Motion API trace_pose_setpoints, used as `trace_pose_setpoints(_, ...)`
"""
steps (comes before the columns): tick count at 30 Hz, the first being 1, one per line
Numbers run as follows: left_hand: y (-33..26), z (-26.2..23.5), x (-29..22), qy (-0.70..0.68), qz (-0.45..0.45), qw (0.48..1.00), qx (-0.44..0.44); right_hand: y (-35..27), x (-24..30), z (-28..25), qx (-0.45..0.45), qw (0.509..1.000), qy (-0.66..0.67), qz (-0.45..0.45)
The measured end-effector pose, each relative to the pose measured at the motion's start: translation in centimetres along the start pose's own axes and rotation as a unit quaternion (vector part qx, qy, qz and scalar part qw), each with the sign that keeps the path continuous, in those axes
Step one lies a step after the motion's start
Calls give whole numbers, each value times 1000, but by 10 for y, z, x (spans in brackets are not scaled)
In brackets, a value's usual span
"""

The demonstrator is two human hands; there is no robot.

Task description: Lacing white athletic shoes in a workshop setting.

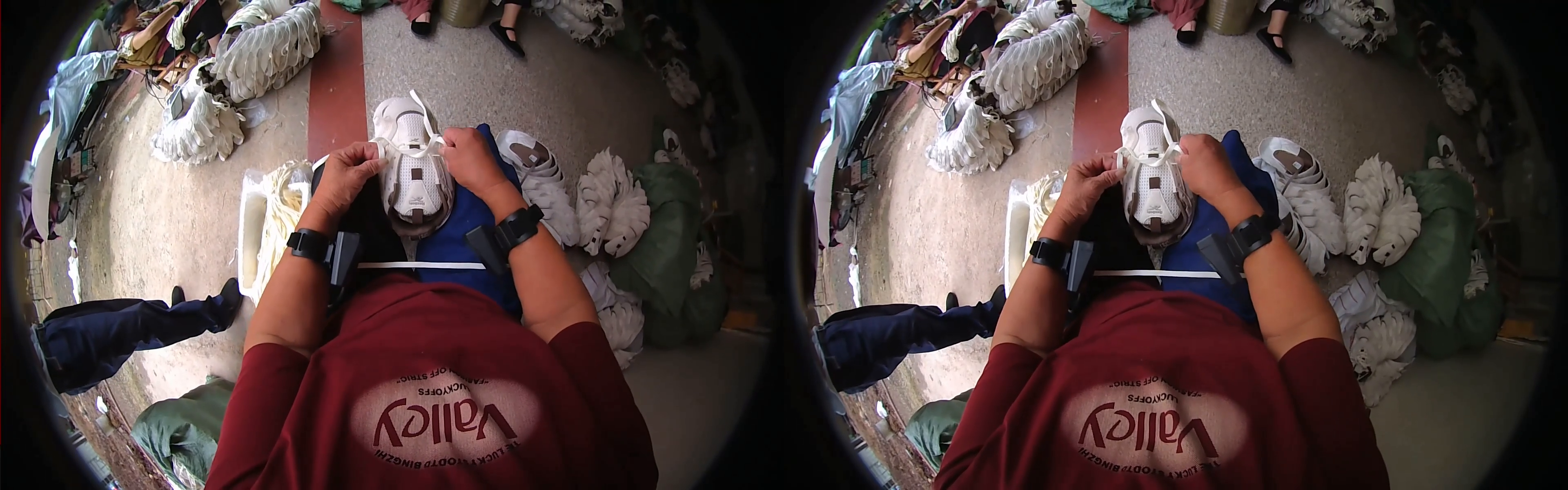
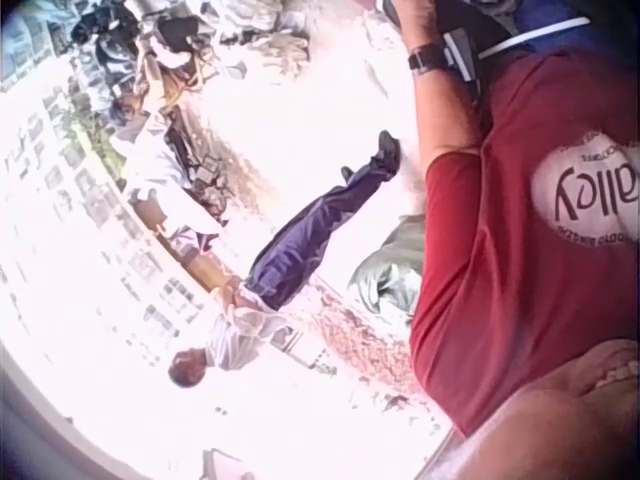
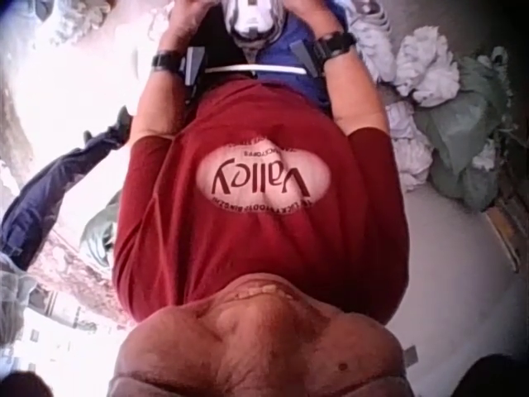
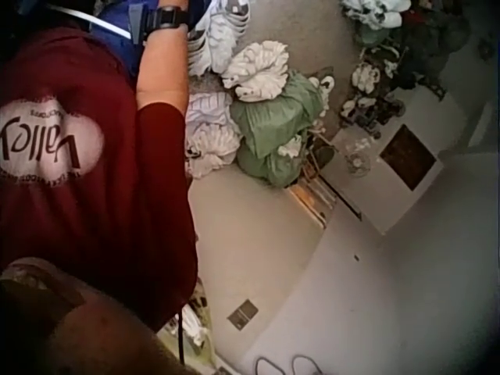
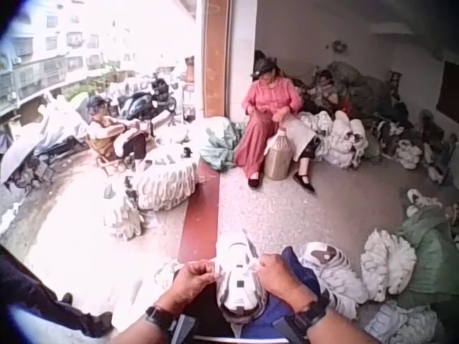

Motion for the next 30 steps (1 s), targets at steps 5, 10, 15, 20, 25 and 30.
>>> trace_pose_setpoints(5, 0, -2, 3, 11, 8, 1000, 6, 1, 8, 5, 14, 996, -79, -27)
trace_pose_setpoints(10, 0, -1, 4, 18, 15, 1000, -18, 5, 17, 10, 11, 991, -116, -69)
trace_pose_setpoints(15, -3, 0, 2, 20, 4, 999, -40, 23, 5, 14, 88, 994, -50, -29)
trace_pose_setpoints(20, -4, -3, 1, 10, -9, 999, -48, 13, -19, 24, 63, 990, 112, 65)
trace_pose_setpoints(25, -9, 10, -9, -10, 9, 999, -40, -14, 10, 19, -108, 987, -110, 35)
trace_pose_setpoints(30, -8, 40, -11, -37, -25, 999, 2, -29, 27, 26, -15, 987, -158, 31)
Point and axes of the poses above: each hand's wrist, its own y-axis towards the middle knuckle, its own z-axis out of the palm, x = y × z, the point moved 6 cm from there along y, towards the middle knuckle, and after that the axes turned 11 degrees about x, right-handed, at the moved point
